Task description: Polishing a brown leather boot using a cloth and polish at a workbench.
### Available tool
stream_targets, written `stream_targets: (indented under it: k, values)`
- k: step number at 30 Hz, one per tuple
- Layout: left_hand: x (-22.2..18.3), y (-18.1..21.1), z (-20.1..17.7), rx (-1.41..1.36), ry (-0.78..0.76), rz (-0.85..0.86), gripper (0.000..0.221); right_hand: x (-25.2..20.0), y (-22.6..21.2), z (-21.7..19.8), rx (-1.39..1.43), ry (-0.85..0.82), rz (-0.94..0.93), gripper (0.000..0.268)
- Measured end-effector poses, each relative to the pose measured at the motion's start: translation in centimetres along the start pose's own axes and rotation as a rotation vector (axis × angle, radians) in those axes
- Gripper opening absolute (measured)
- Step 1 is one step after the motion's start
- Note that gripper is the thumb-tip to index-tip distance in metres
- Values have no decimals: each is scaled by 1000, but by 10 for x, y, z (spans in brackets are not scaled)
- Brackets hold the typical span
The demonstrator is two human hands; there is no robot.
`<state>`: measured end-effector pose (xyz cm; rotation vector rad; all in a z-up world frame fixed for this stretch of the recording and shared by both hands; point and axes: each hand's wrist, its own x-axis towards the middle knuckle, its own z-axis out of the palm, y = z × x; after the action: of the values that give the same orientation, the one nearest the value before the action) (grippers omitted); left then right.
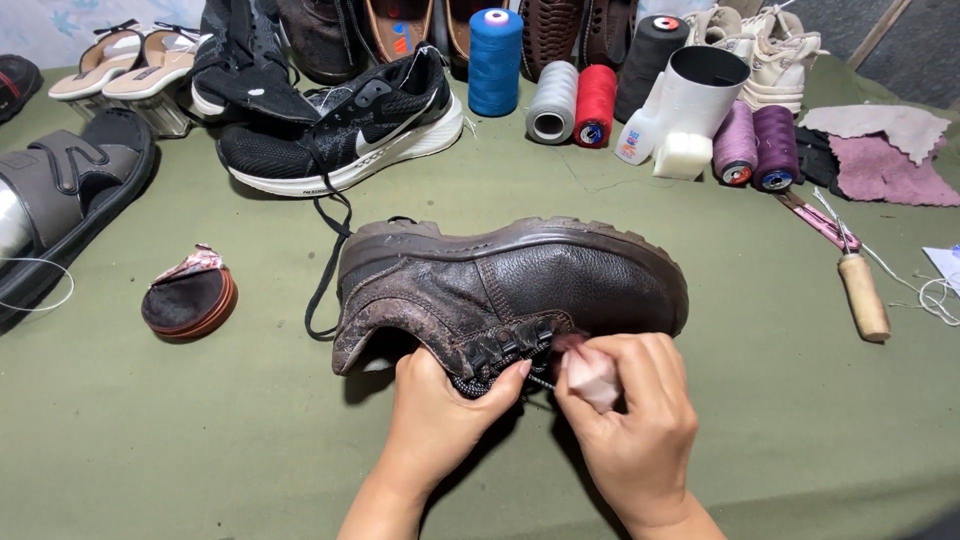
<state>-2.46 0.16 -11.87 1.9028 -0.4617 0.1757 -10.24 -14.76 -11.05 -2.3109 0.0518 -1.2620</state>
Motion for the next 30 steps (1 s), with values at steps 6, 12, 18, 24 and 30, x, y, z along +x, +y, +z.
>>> stream_targets:
  k: [6,12,18,24,30]
  values:
    - [0,4,-1,-19,-11,-20,25,-1,2,1,-43,-7,-10,13]
    - [0,4,-1,-7,-11,-59,28,-2,5,5,-45,-7,31,15]
    - [8,12,-1,-130,34,-113,27,8,-1,4,-53,17,64,16]
    - [50,18,-3,-60,106,79,33,54,10,17,-55,-40,14,20]
    - [93,-5,17,35,211,186,34,88,38,51,-18,8,-35,24]
